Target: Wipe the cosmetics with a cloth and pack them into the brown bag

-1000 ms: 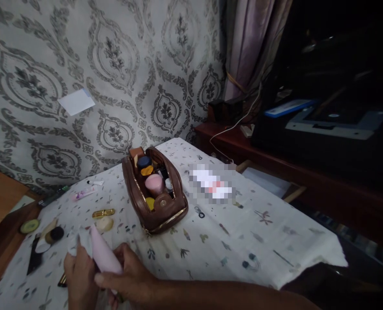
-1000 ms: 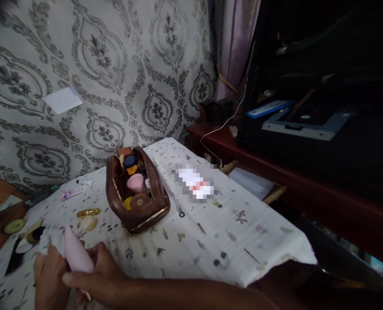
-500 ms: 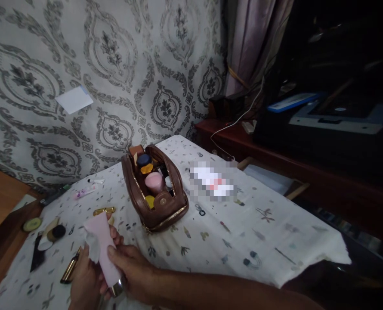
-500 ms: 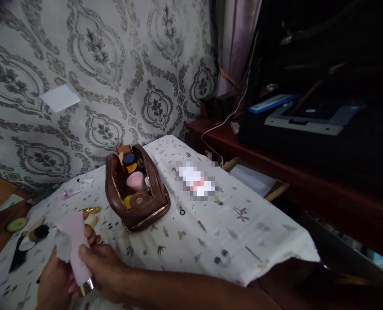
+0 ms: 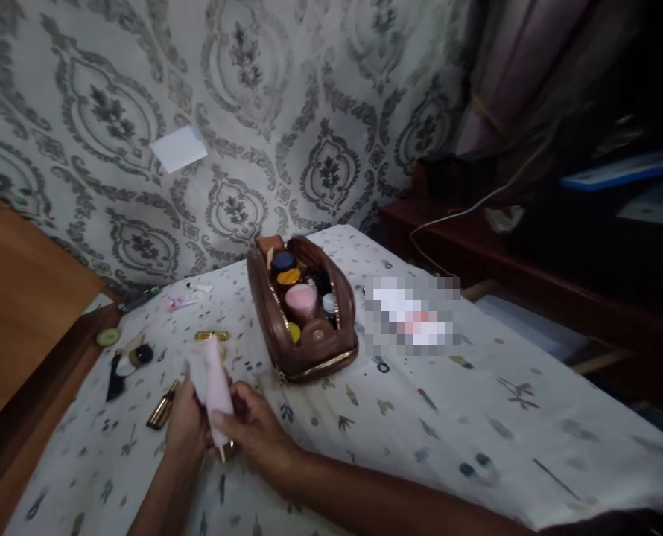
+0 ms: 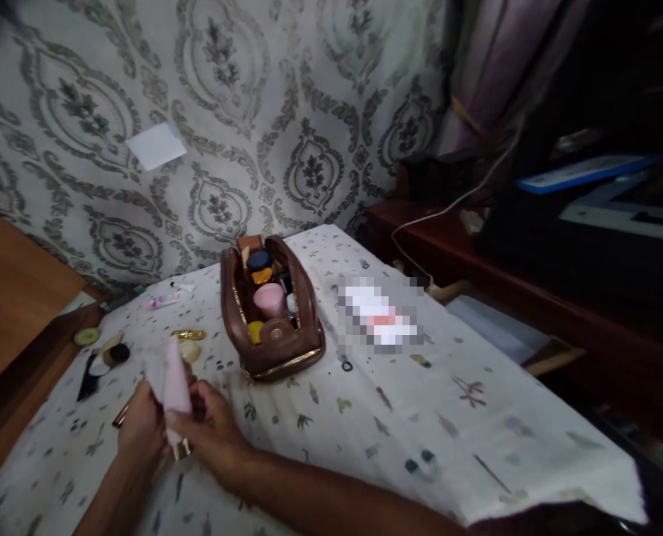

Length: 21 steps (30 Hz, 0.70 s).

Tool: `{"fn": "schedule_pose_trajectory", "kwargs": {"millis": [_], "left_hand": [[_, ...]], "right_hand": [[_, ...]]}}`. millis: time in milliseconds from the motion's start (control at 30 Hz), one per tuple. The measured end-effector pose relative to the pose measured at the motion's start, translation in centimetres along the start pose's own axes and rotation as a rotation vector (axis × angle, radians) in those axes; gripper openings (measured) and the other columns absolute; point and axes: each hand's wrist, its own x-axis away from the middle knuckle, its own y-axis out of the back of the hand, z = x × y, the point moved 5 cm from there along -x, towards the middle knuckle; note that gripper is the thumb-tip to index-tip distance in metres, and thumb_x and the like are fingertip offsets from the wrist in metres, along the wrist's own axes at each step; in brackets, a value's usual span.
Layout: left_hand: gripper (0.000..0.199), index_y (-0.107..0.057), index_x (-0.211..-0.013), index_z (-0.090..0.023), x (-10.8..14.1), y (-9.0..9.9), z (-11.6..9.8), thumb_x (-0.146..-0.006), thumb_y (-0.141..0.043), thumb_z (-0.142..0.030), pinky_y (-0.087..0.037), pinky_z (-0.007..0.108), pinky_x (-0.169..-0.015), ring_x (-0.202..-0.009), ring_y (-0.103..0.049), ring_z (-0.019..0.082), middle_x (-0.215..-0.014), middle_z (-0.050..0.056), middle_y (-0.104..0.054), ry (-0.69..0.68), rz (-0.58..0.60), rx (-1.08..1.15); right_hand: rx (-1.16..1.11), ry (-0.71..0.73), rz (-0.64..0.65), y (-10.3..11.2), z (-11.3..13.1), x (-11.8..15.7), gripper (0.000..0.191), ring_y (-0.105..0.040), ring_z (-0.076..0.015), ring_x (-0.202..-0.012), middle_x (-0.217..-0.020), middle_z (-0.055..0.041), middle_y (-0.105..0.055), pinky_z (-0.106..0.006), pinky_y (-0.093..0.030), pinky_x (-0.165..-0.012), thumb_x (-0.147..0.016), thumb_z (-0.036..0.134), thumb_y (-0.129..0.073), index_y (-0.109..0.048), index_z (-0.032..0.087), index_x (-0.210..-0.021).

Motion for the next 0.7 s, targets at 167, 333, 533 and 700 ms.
{"fn": "schedule_pose_trajectory", "kwargs": {"millis": [167, 333, 533, 700], "left_hand": [[0.049, -0.068, -0.078, -0.014, 0.2, -1.0, -0.4, -0.049, -0.088, -0.048, -0.025, 0.017, -0.031, -0.031, -0.031, 0.004, -0.039, -0.010, -0.042, 0.038, 0.133, 0.095], [0.051, -0.071, -0.084, -0.011, -0.3, -0.8, -0.3, -0.061, -0.082, -0.056, -0.033, 0.018, -0.033, -0.034, -0.039, 0.005, -0.055, -0.001, -0.063, -0.054, 0.200, 0.057], [0.047, -0.068, -0.085, -0.014, -0.5, -0.4, 0.0, -0.071, -0.070, -0.058, -0.025, 0.018, -0.025, -0.025, -0.036, 0.006, -0.048, -0.004, -0.058, 0.046, 0.158, 0.142], [0.044, -0.064, -0.093, -0.017, -0.4, -1.1, -0.3, -0.070, -0.064, -0.055, -0.036, 0.021, -0.027, -0.027, -0.041, 0.008, -0.058, -0.004, -0.063, 0.106, 0.257, 0.264]], "right_hand": [[-0.184, -0.052, -0.050, 0.1, 1.4, -0.6, 0.064, -0.065, -0.0138, -0.069, -0.085, -0.0020, -0.069, -0.027, -0.054, -0.062, -0.058, 0.051, -0.088, -0.063, 0.015, -0.104], [-0.196, -0.123, -0.044, 0.0, 1.6, -0.8, 0.059, -0.070, -0.0177, -0.070, -0.078, -0.0032, -0.072, -0.031, -0.058, -0.065, -0.059, 0.046, -0.090, -0.065, 0.013, -0.100], [-0.154, -0.171, -0.031, -0.4, 0.7, 0.0, 0.055, -0.073, -0.0189, -0.070, -0.078, -0.0034, -0.075, -0.030, -0.060, -0.066, -0.063, 0.043, -0.090, -0.064, 0.016, -0.103], [-0.181, -0.232, 0.073, -0.9, 0.9, 0.2, 0.048, -0.074, -0.0205, -0.072, -0.077, -0.0082, -0.075, -0.029, -0.059, -0.064, -0.068, 0.051, -0.084, -0.067, 0.013, -0.093]]}}
